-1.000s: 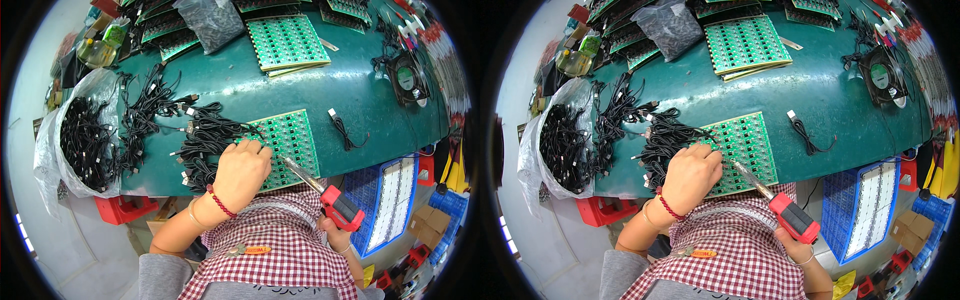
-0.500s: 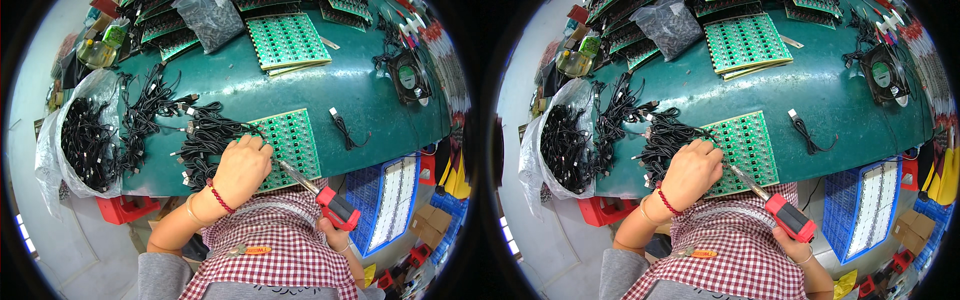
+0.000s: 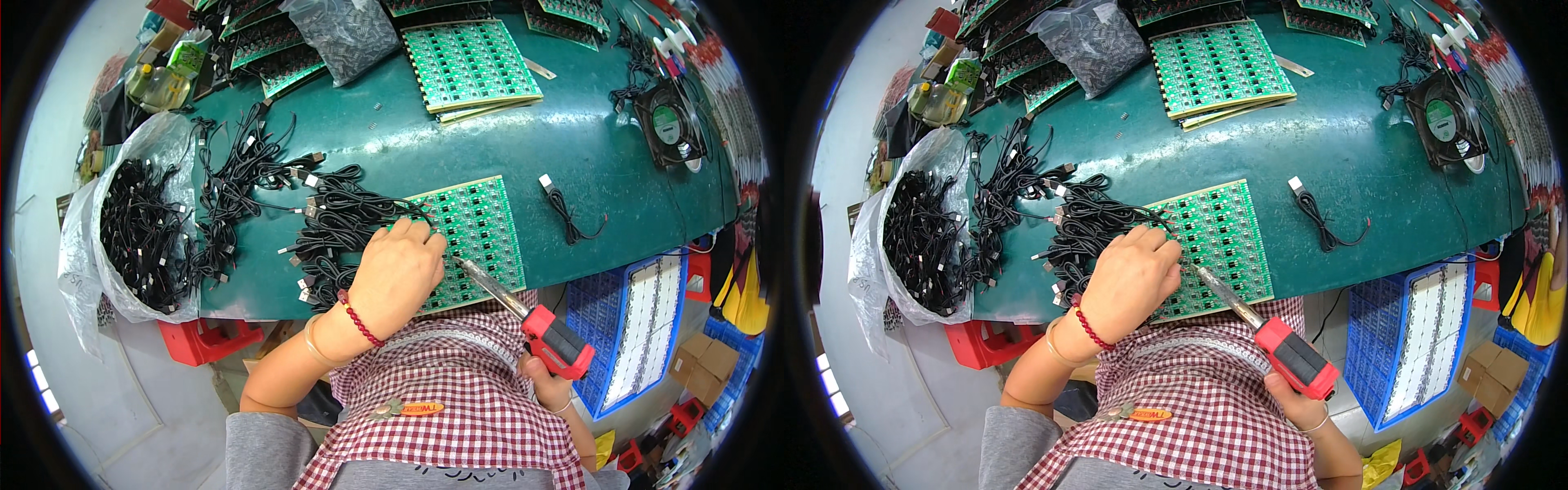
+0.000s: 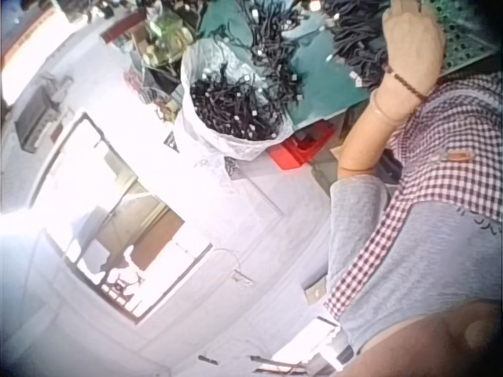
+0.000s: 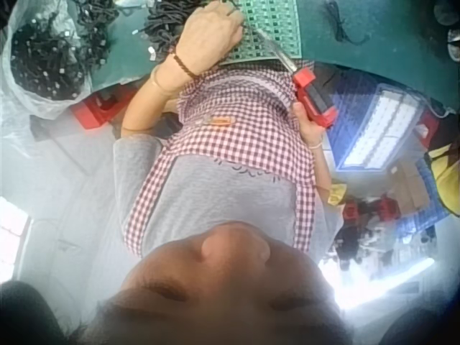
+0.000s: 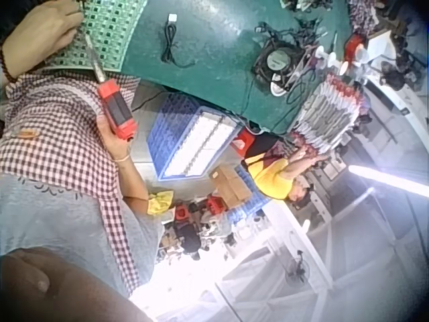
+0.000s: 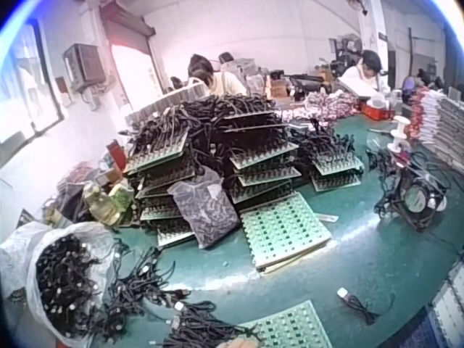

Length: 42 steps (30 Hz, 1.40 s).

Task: The person attaches cables to a circuit board, positioning the wire ends and soldering them onto the board with a soldering gun.

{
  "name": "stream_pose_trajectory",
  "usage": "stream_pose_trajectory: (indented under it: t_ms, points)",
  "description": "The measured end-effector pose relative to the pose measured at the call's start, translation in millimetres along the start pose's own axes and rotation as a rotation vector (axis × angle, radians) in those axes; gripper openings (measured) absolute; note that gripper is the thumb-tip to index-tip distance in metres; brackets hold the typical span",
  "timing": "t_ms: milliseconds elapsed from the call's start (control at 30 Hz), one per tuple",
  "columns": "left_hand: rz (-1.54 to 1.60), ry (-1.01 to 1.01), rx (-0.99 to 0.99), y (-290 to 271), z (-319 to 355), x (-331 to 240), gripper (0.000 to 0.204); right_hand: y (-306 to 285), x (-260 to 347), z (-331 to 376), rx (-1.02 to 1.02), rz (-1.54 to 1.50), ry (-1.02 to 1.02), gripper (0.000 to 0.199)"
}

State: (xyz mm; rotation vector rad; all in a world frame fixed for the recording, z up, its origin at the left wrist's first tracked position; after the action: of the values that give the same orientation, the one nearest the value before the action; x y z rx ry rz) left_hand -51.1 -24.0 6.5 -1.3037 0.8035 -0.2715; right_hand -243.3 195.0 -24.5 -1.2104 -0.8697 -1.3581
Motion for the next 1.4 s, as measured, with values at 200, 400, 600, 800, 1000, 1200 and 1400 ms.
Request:
stream_pose_trajectory:
  t_ms: [200,400,600,800,1000,1200,1400]
  points:
    - [-0.023,-0.007,0.016,-1,1,0,0.01,-2,-8,5,0.007,-0.026,0.061,0.016]
    - [-0.248,0.024,-0.029,-4,1,-9,0.013,-1,1,-2,-0.154,-0.207,0.029,0.033]
    - [-0.236,0.018,-0.138,-9,-1,-7,0.026,-11,13,-15,-0.308,-0.215,-0.074,0.041]
    - [-0.021,0.189,-0.091,-19,-31,-44,0.023,-36,46,-41,-0.599,-0.347,-0.328,0.037]
    - [-0.026,0.528,-0.209,35,-97,-93,0.014,-64,56,-45,-0.715,-0.431,-0.466,0.037]
    - [0.008,0.722,-0.19,39,-100,-103,0.009,-55,64,-45,-0.753,-0.44,-0.477,0.035]
    - [1.426,0.026,0.772,-35,-41,-73,0.022,-18,80,-68,-0.532,-0.411,-0.248,0.041]
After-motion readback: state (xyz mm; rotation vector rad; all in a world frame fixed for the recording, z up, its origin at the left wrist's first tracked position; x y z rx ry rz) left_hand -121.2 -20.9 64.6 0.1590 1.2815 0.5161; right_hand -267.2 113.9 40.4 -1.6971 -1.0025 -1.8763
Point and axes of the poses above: each hand's wrist, its own z-axis away from the middle knuckle, its own y-axis out of the palm, x = y × z, the point moved 3 cm from there along -z, towards the middle knuckle, and after that the axes turned 4 degrees about -y, right-handed, at the moved point
